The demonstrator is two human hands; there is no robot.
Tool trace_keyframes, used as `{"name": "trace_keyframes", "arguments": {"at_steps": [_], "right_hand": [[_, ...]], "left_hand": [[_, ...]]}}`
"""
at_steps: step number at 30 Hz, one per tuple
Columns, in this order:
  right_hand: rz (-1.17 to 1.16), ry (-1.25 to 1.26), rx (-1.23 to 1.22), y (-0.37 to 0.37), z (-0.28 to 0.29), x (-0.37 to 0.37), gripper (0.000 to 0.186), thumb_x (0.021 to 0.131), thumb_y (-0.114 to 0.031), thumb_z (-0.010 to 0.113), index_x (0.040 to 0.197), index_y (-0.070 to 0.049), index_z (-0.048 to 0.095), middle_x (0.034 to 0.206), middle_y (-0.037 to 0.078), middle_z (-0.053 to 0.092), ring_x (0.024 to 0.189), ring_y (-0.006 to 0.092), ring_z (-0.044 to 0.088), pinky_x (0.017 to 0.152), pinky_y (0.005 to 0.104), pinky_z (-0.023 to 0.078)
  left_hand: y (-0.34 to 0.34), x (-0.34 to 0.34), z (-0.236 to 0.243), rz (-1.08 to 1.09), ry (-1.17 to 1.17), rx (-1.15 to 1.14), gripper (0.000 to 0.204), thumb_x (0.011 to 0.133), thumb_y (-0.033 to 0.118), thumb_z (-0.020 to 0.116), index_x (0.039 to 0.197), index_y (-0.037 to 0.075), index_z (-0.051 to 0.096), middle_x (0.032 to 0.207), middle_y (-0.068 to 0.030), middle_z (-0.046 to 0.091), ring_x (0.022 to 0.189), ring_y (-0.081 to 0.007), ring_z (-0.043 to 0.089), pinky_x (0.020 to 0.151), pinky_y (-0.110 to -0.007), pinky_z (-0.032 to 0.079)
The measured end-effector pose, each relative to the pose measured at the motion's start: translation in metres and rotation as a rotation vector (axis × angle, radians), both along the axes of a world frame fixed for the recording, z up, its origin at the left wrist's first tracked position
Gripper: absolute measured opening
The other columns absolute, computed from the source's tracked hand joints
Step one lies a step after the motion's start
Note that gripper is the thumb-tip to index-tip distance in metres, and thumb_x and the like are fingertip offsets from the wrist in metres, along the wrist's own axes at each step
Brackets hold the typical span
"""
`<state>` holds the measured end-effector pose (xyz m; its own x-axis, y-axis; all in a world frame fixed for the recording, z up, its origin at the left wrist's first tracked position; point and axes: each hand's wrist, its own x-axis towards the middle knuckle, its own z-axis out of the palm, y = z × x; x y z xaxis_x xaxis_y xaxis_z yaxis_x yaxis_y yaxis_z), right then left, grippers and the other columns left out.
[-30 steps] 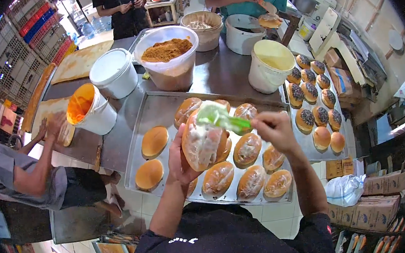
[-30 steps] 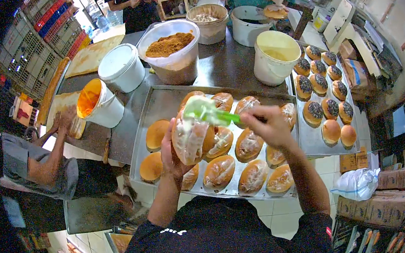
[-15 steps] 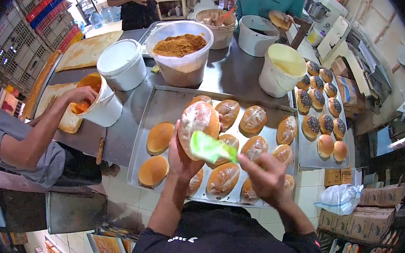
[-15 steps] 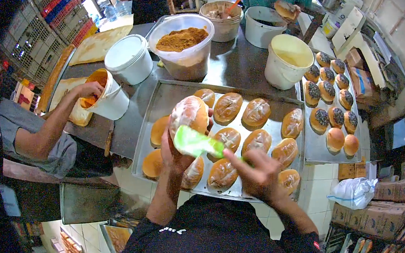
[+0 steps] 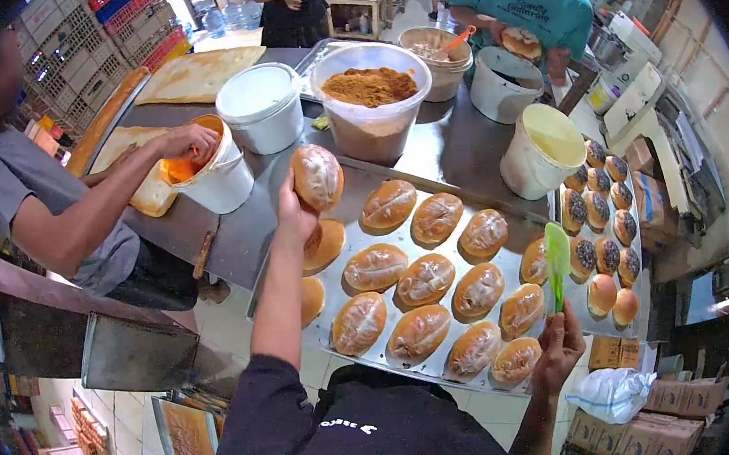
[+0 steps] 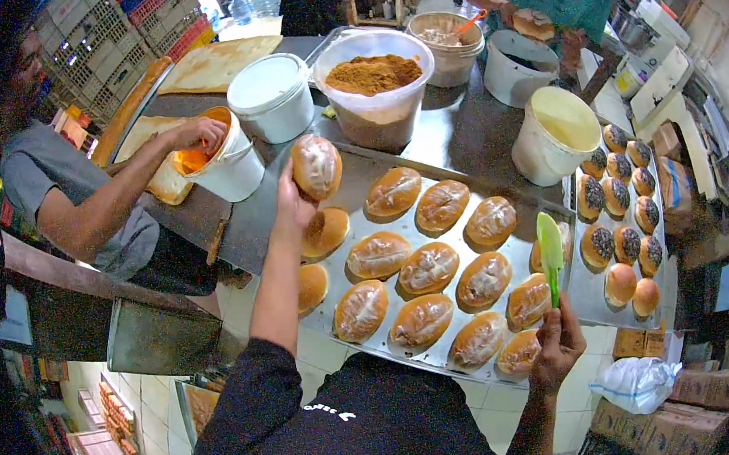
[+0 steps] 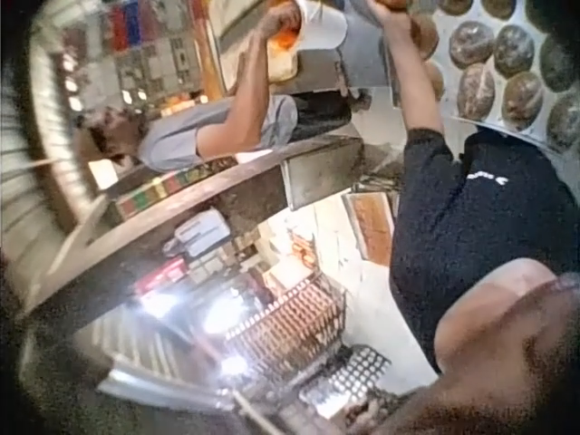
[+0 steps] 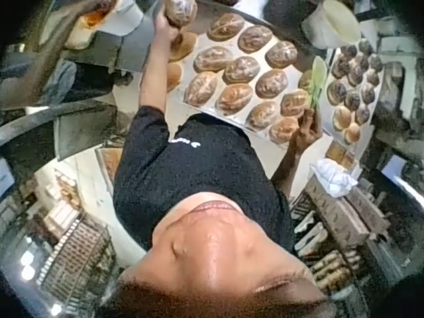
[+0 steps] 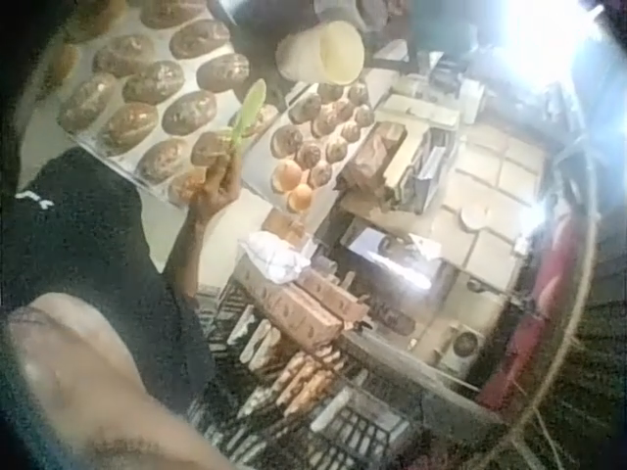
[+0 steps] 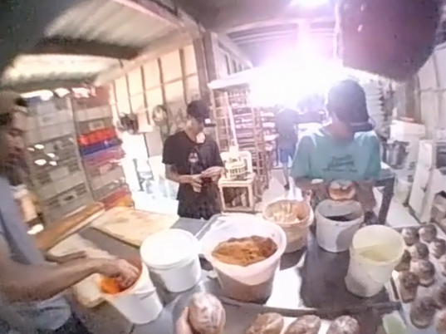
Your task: Preparing bread rolls by spreading cream and coating them with meat floss.
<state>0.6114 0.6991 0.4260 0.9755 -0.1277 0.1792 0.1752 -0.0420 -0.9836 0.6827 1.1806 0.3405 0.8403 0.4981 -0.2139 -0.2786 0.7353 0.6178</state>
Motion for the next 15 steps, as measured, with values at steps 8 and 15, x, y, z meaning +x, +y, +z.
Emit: {"name": "trace_keyframes", "arguments": {"at_steps": [8, 15], "right_hand": [[0.092, 0.191, 0.083, 0.005, -0.017, -0.013, 0.027, 0.101, -0.013, 0.055, 0.124, 0.000, 0.062, 0.071, -0.006, 0.047, 0.052, 0.0005, 0.034, 0.043, 0.0191, 0.024], [-0.030, 0.252, 0.089, -0.019, -0.027, -0.004, 0.028, 0.100, -0.015, 0.057, 0.122, 0.001, 0.062, 0.068, -0.005, 0.045, 0.050, 0.0011, 0.033, 0.042, 0.0200, 0.024]], "left_hand": [[0.095, 0.050, -0.114, -0.216, 0.386, 0.298, 0.037, 0.101, 0.026, 0.041, 0.122, 0.002, 0.061, 0.122, -0.0143, 0.063, 0.111, -0.0253, 0.061, 0.092, -0.044, 0.050], [0.054, 0.077, -0.065, -0.357, 0.680, 0.802, 0.026, 0.095, 0.021, 0.058, 0.110, 0.001, 0.068, 0.097, -0.0118, 0.070, 0.082, -0.0235, 0.066, 0.068, -0.038, 0.052]]}}
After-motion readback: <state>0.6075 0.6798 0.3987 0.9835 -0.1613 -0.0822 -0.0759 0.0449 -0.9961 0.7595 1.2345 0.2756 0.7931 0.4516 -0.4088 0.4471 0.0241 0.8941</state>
